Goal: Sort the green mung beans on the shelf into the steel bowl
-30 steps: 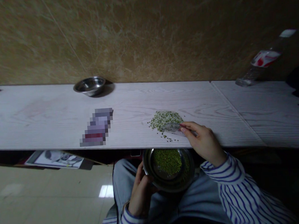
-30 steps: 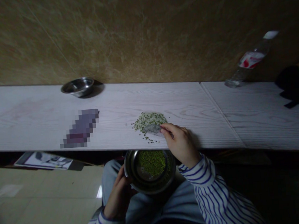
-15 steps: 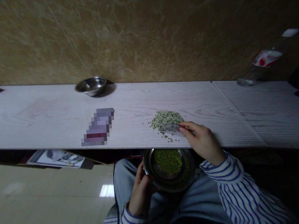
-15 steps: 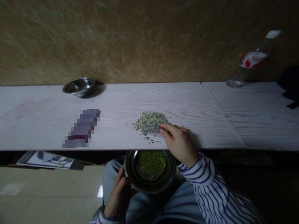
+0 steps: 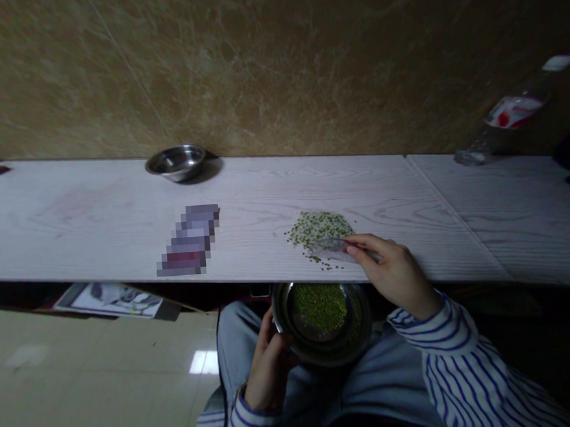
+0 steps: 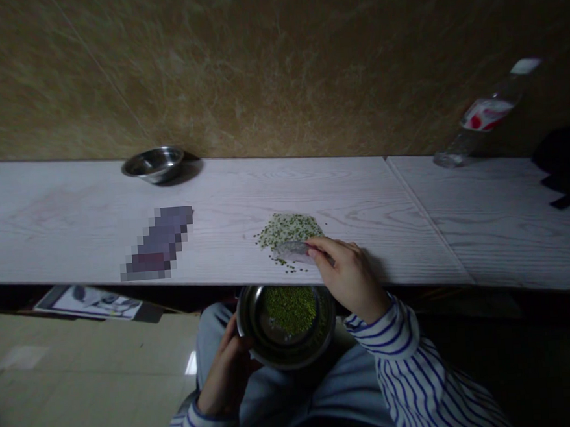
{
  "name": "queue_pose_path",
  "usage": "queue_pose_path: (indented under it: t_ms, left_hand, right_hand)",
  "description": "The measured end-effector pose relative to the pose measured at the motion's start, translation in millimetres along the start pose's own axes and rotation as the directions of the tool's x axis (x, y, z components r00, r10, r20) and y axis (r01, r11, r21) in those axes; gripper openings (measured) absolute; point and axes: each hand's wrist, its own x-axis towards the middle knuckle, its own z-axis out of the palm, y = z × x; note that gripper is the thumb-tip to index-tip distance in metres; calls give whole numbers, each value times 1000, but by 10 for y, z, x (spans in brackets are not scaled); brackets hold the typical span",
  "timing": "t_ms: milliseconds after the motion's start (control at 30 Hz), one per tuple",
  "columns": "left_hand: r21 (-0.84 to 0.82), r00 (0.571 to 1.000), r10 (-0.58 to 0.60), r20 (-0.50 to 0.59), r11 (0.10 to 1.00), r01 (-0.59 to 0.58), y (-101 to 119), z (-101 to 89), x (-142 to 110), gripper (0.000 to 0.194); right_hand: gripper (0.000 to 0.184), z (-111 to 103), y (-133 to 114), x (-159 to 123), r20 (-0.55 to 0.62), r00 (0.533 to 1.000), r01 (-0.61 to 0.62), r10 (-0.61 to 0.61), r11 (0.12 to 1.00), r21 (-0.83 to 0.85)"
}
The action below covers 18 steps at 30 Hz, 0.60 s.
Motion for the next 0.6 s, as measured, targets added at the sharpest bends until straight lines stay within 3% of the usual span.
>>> queue_pose_path:
  t_ms: [333, 600]
  left_hand:
    - [1, 1000, -2, -19, 1000, 2, -14, -9, 9, 75]
    - [-6, 1000, -3, -3, 1000, 3, 17, 2, 1, 77]
  right_hand:
    - [22, 0, 49, -54, 2, 1000, -19, 19, 1000, 13]
    - [22, 77, -26, 84, 35, 999, 0, -1, 999, 40]
